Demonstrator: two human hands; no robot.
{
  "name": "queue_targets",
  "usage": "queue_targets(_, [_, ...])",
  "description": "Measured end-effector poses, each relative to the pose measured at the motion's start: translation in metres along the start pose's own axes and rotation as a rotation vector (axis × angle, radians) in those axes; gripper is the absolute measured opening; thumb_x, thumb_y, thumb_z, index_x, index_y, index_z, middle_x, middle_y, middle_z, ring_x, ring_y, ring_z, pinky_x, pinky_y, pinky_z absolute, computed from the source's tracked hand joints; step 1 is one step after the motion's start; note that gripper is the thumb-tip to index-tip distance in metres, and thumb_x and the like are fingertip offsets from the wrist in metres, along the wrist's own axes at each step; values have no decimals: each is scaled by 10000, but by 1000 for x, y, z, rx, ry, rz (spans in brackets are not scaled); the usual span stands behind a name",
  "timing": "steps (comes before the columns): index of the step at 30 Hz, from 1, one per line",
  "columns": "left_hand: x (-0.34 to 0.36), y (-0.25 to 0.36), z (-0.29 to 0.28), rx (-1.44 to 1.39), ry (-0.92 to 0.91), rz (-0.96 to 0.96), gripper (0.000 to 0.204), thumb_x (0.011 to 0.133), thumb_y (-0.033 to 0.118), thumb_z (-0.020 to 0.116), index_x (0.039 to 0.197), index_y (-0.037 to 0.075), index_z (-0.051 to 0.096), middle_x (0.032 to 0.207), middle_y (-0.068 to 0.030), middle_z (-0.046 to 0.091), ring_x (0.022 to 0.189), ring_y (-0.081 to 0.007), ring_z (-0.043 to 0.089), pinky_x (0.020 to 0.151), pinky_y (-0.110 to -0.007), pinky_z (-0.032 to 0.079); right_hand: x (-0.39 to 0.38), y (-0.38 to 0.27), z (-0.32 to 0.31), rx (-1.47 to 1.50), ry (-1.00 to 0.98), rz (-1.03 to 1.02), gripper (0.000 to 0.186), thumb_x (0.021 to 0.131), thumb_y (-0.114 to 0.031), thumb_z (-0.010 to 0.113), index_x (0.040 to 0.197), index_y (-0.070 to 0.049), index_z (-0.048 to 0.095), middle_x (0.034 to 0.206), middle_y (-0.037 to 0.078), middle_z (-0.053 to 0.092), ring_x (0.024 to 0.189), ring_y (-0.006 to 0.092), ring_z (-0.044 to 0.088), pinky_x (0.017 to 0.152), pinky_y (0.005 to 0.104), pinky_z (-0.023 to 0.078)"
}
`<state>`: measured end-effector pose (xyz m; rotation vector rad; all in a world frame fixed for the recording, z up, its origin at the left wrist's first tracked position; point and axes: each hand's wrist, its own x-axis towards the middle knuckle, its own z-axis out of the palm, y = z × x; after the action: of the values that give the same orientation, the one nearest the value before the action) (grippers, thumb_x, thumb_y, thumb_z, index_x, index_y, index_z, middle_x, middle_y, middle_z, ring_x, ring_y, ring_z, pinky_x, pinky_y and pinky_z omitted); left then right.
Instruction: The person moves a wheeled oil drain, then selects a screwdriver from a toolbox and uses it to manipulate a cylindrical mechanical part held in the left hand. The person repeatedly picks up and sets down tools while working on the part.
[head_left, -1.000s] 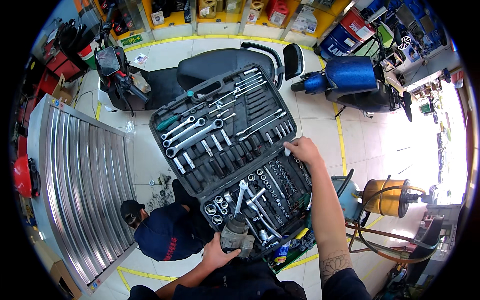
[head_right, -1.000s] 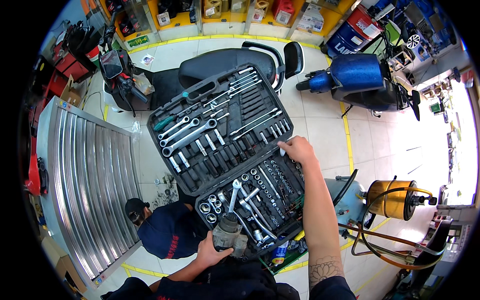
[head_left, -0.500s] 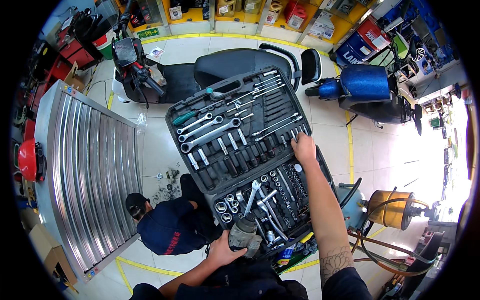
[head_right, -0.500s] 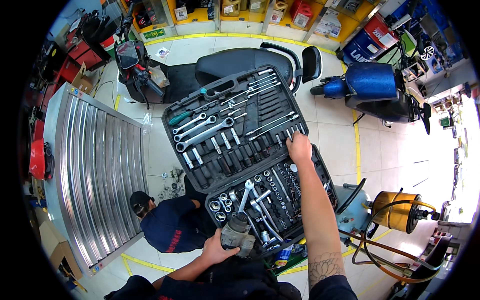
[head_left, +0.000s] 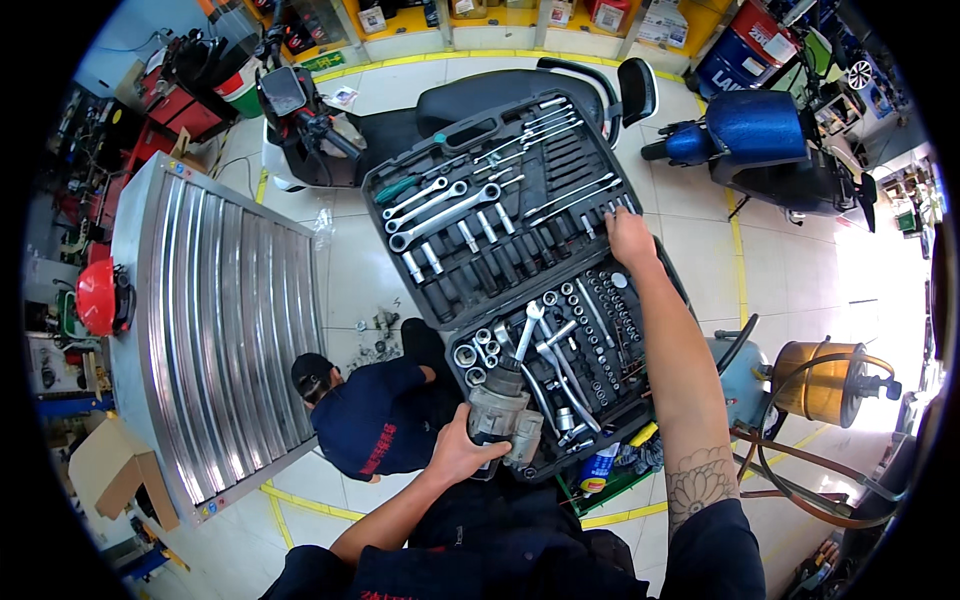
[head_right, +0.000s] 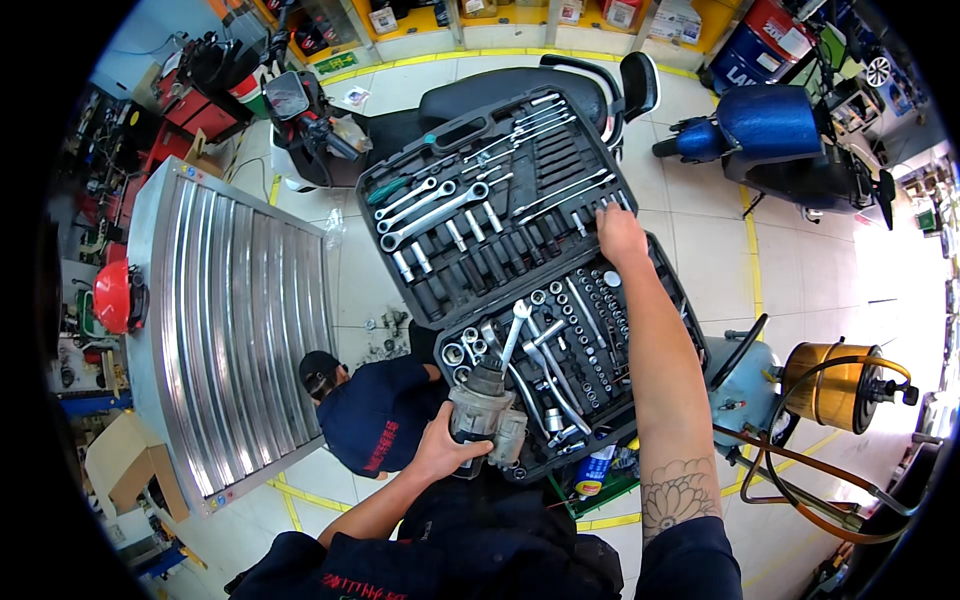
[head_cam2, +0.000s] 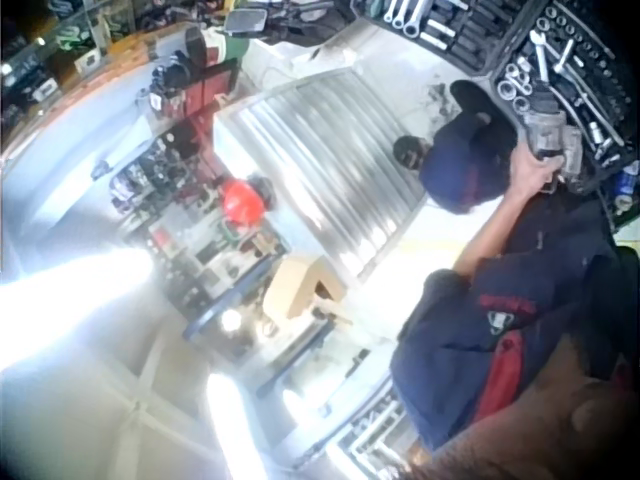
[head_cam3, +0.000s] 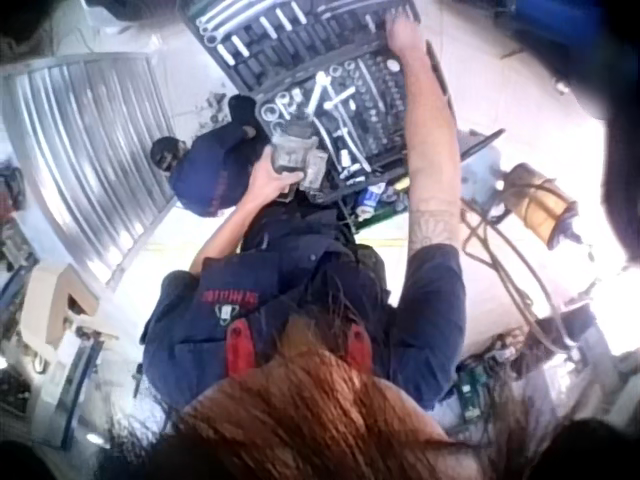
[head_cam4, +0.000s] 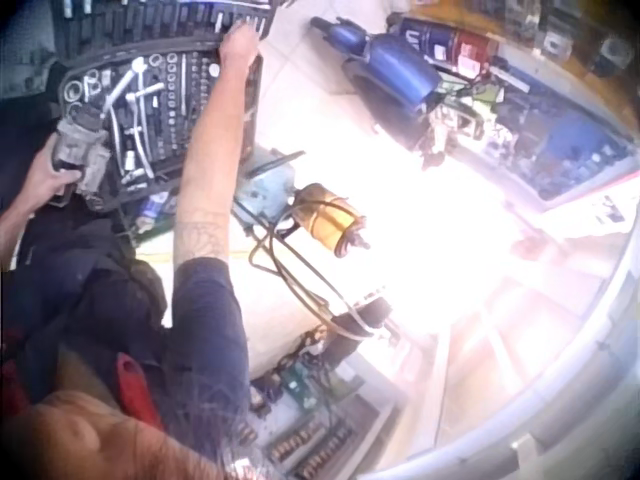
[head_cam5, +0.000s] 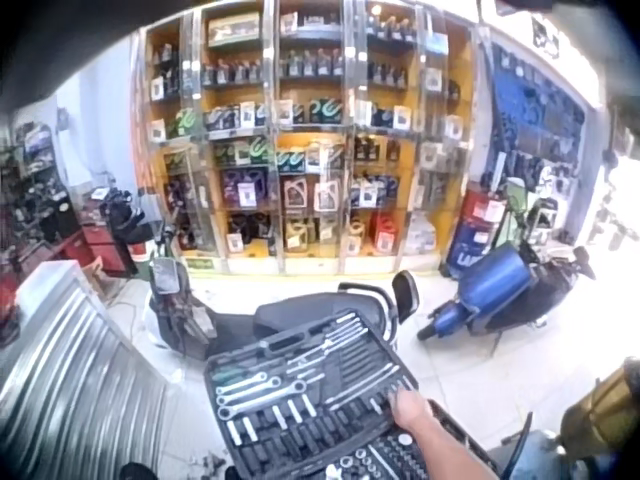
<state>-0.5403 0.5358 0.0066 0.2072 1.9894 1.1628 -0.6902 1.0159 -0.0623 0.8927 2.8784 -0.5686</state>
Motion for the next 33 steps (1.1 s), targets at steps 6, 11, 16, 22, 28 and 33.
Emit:
queue_targets(6, [-42,-2,-11,146,50,291,861,701,408,993,1365,15,612,1251,-234,751,1133,-424,762,1007,-475,591,-96,-8,-27,517,-158,-226,283,1097,-259,639,1129,10,721,1004,203,797,936,381,746,847,487,575])
queue_targets(11, [-66,27,-10,204,-76,499,793,679,268,991,1343,16,638,1132,-188,740,1033,-395,763,924,-448,609,-268,-44,-97,786,-587,-352,211,1058,-106,697,1211,27,759,953,113,817,890,185,761,806,345,585])
queue_targets(16, [-115,6,35,-189,-58,319,827,722,207,985,1422,12,591,1261,-159,750,1169,-303,754,1045,-411,577,-378,-11,-101,1036,-554,-140,223,1076,-69,685,1261,44,739,931,89,791,785,99,684,695,272,534])
queue_targets(22, [-167,-1,111,-1555,-90,149,792,875,350,835,1509,-5,517,1351,-165,670,1163,-325,707,1038,-484,585,-490,28,-87,1489,-457,249,224,1100,-98,667,1253,50,736,925,90,764,684,64,610,561,229,454])
queue_targets(28, [-185,35,111,-2006,121,329,640,968,515,705,1373,24,629,1198,-162,690,1094,-330,680,1005,-472,562,-569,-25,-121,1069,-406,-525,275,968,-41,829,1233,13,777,854,57,744,617,78,593,550,267,458])
queue_targets(33, [-257,35,121,-1941,317,423,608,1001,507,651,1390,41,647,1230,-166,728,1099,-337,695,960,-488,592,-600,-75,-140,876,-126,-995,328,895,-23,870,1207,3,773,765,88,675,571,197,618,519,338,473])
